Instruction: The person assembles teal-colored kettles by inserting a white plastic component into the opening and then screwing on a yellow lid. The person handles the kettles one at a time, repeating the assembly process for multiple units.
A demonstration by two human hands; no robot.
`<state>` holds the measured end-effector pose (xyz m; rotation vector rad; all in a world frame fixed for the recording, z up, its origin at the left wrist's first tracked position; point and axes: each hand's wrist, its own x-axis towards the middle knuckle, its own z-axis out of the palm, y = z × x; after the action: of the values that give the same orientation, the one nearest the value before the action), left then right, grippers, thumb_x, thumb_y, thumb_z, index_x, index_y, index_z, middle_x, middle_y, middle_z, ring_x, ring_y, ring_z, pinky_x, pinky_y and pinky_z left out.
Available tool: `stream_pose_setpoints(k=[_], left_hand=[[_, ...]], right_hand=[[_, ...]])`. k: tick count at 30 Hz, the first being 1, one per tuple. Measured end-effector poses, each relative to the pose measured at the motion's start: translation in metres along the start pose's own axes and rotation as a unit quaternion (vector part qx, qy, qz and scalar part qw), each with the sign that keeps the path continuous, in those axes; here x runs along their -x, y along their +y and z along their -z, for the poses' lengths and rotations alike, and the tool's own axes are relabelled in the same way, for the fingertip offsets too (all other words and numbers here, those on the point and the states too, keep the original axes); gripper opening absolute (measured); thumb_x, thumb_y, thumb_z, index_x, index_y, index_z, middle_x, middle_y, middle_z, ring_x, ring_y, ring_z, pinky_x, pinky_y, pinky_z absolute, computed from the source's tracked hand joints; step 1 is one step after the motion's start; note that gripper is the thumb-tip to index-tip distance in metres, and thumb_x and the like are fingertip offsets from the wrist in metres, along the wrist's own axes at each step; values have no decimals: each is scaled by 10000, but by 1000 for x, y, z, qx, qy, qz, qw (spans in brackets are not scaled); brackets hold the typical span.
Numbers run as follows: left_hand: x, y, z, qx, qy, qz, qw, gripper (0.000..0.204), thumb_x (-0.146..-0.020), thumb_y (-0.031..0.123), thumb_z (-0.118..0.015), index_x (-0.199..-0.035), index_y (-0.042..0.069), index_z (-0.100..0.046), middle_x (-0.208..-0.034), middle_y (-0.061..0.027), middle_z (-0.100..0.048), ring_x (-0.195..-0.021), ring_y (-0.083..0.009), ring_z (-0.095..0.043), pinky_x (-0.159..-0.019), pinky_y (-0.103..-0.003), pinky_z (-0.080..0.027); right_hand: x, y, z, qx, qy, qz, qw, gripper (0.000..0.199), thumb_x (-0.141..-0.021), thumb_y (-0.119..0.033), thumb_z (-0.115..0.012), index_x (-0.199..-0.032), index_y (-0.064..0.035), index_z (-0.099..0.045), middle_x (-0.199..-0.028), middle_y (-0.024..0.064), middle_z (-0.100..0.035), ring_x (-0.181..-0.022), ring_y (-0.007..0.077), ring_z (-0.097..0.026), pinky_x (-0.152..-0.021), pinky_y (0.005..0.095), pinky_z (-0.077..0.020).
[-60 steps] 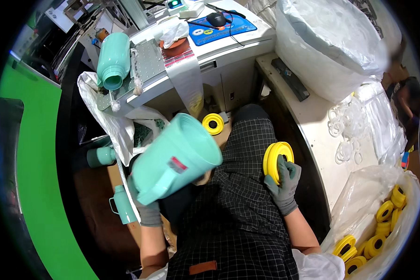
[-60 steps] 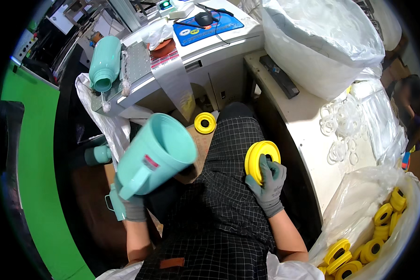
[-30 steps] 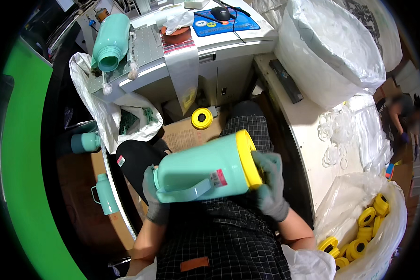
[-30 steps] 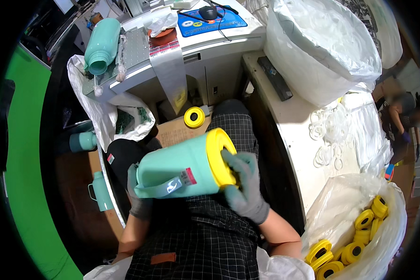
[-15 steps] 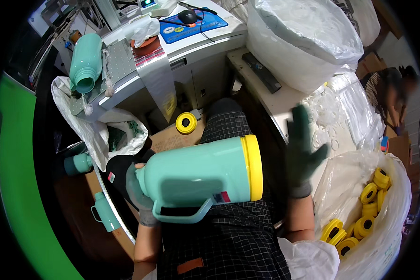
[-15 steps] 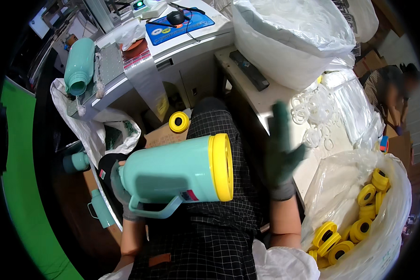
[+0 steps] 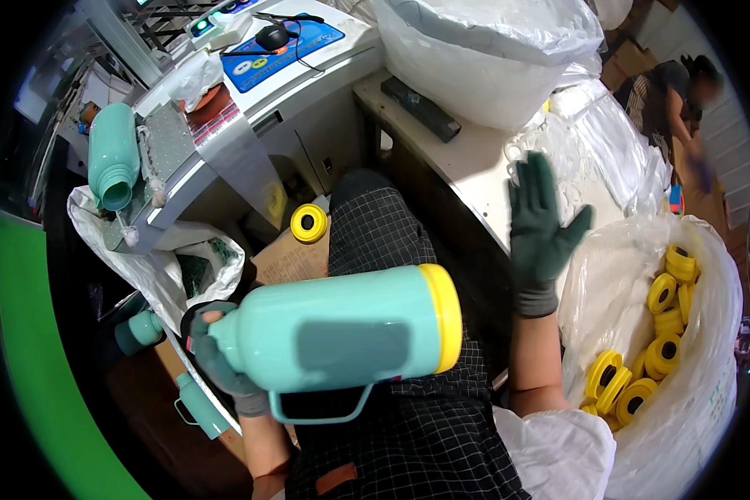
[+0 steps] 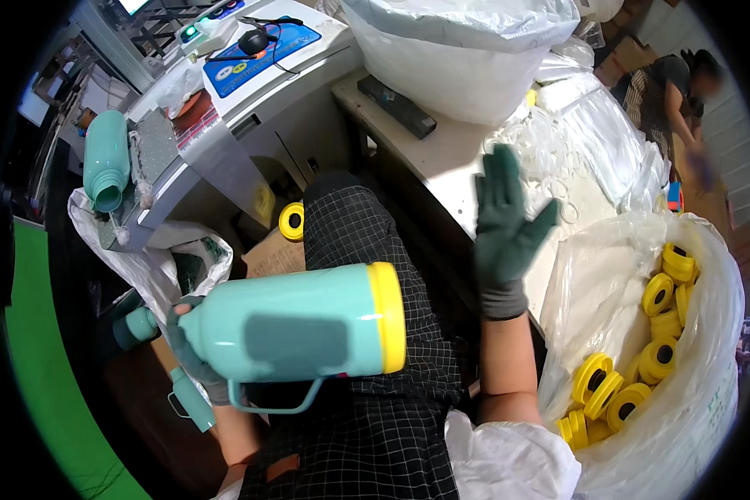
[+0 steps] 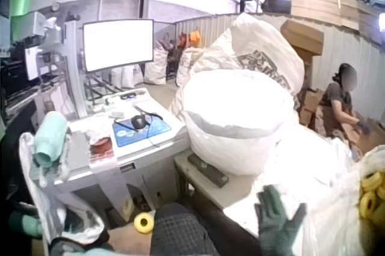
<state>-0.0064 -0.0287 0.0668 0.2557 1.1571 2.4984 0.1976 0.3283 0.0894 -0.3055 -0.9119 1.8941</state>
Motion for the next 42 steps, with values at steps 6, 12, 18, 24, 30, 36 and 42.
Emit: stream_pose_setpoints(k=[6,12,18,24,30,36,42], left_hand=[[-1,-25,-37,-189,-48,-102,975,332,-1057,264,-473,-1221,-14,-549,-1111,-177,-642,-985,-240,-673,-904,-386,-567],[-12,-23,-14,-71,-22,-56,996,371,-1061,265,-488,-1283,-27,-549,-1148,-190,-634,-1035,-258,-668,-956,-396,-562],[-23,-32,-5,171,-44,58,983,334,-1082,231,-513,-1326,11,-574,-1246,-138,-635,-1116,-241,-653,-999,-400,-545],[-26,-27,-39,-140,-63,-125,980,448,-1087,270,-462,-1424,-24,-490,-1376,-119,-545,-1220,-230,-590,-1080,-411,-517],[-9,-59,-145,-215,-127,-34,968,529,-1000,119,-574,-1501,8,-444,-1385,-118,-554,-1249,-226,-569,-1083,-378,-475],[-25,-84,-110,-201,-165,-71,963,576,-980,132,-592,-1515,-6,-430,-1487,-131,-505,-1338,-245,-520,-1150,-396,-412],[-33,-76,-62,-357,-125,-46,925,391,-977,4,-588,-1367,19,-577,-1366,-100,-584,-1274,-196,-549,-1110,-342,-438]], right_hand=[[38,43,-38,49,-82,-57,994,1025,-1012,-786,-316,-1648,16,-261,-1703,188,-307,-1575,323,-280,-1317,437,-137],[40,34,11,-1,-49,-101,994,1037,-999,-821,-281,-1652,-16,-266,-1714,187,-276,-1582,332,-266,-1303,459,-186],[70,78,-7,-68,-100,-181,976,962,-1040,-761,-253,-1668,-32,-228,-1724,201,-242,-1597,325,-236,-1310,461,-156],[83,48,1,14,-52,-161,985,855,-1090,-634,-372,-1663,-16,-229,-1707,183,-283,-1575,293,-281,-1300,433,-204],[90,8,49,231,166,-142,948,650,-1056,-537,-571,-1351,42,-596,-1168,151,-695,-1054,171,-678,-897,331,-584],[42,-41,144,-156,248,-13,956,551,-1099,-494,-450,-1485,-106,-519,-1430,134,-611,-1281,335,-612,-1113,534,-496],[-136,-118,172,-137,245,55,958,471,-1081,-416,-442,-1424,-111,-549,-1419,131,-608,-1313,346,-588,-1104,537,-508]])
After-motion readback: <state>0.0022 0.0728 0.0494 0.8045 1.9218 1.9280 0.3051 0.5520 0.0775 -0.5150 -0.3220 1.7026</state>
